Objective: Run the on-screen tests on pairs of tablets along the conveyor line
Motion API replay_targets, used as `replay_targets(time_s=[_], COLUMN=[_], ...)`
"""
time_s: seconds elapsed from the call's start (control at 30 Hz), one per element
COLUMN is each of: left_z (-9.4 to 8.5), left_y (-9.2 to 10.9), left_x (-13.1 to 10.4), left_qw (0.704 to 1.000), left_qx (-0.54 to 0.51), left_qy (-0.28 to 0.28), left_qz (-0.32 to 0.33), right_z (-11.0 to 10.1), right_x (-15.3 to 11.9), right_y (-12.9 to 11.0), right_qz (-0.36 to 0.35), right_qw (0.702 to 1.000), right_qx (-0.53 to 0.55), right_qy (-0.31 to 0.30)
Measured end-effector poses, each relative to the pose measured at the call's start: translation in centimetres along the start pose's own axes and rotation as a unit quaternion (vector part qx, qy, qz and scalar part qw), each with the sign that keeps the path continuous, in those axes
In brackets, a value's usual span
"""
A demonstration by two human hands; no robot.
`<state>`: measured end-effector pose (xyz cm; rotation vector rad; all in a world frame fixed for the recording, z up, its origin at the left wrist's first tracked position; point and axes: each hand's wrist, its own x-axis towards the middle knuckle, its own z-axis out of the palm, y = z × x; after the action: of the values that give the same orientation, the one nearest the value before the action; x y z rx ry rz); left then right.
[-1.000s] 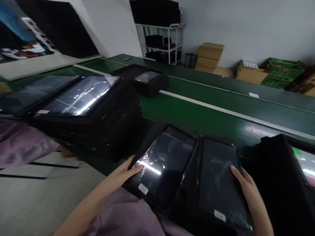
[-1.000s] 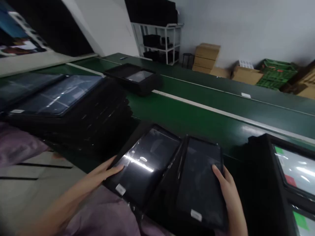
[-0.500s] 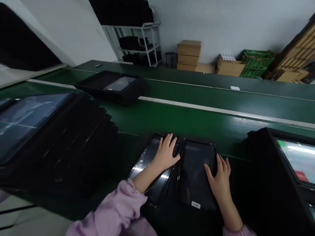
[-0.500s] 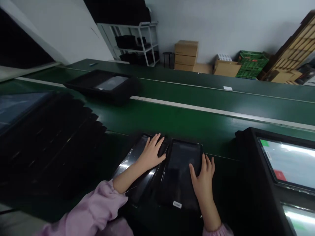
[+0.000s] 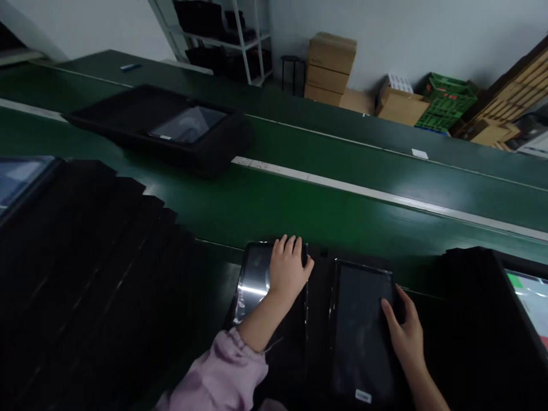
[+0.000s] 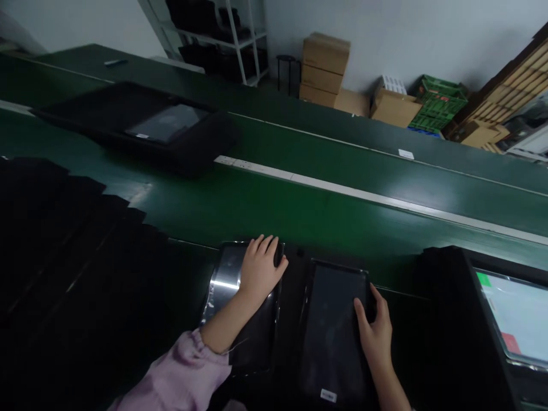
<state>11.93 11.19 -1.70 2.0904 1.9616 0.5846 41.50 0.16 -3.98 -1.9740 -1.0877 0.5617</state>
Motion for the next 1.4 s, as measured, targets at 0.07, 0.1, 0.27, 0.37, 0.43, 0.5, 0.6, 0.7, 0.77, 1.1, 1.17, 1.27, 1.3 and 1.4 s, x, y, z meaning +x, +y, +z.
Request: replay_targets(time_s=[0.07,0.1,0.27,0.37,0.43,0.5,0.6,0.7,0.77,1.1,1.17,1.27,1.3,1.4], left_z=[0.0,0.0,-0.4,-1.8,-3.2,-4.5,-5.6,-5.2,-4.6,-3.1,-2.8,-2.9,-3.1,-4.0], left_y=[-0.1,-0.1,0.6,0.2,-1.3,-3.7,-7.9,-10.9,-11.8,-12.9,-13.2,-13.8,-14.0,-14.5], left_x=[0.0,0.0,0.4,0.1,-1.2,-3.5,-7.6,-10.5,-11.1,-7.4,-7.2,-7.9,-8.4,-9.6], left_qw=[1.000,1.000,0.997,0.991,0.986,0.980,0.969,0.956,0.949,0.954,0.956,0.955,0.954,0.951], left_qx=[-0.014,-0.022,-0.081,-0.132,-0.164,-0.189,-0.221,-0.258,-0.281,-0.276,-0.267,-0.264,-0.266,-0.276], left_qy=[0.001,0.002,0.012,0.022,0.034,0.045,0.037,0.006,-0.010,-0.042,-0.045,-0.049,-0.050,-0.048], left_qz=[0.006,0.007,0.009,0.007,-0.008,-0.039,-0.105,-0.141,-0.143,-0.109,-0.112,-0.125,-0.129,-0.133], right_z=[0.2,0.3,0.5,0.6,0.3,-0.2,-1.4,-2.2,-2.4,-2.3,-2.0,-1.4,-1.2,-1.2], right_x=[0.0,0.0,0.5,1.2,1.2,0.5,-1.9,-4.8,-6.1,-6.9,-6.9,-6.8,-6.8,-6.7], right_y=[-0.1,-0.1,0.1,0.0,0.1,0.5,1.5,2.3,2.4,1.0,0.9,0.8,0.8,1.0], right_qz=[-0.001,-0.004,-0.026,-0.034,-0.029,-0.022,-0.012,-0.008,-0.012,-0.043,-0.044,-0.046,-0.047,-0.046], right_qw=[1.000,1.000,0.998,0.997,0.995,0.991,0.986,0.983,0.984,0.993,0.994,0.993,0.993,0.992], right_qx=[0.008,0.014,0.053,0.075,0.095,0.122,0.159,0.176,0.175,0.108,0.099,0.091,0.089,0.083], right_qy=[0.009,0.012,0.007,-0.007,-0.023,-0.040,-0.051,-0.041,-0.030,-0.018,-0.030,-0.053,-0.062,-0.087])
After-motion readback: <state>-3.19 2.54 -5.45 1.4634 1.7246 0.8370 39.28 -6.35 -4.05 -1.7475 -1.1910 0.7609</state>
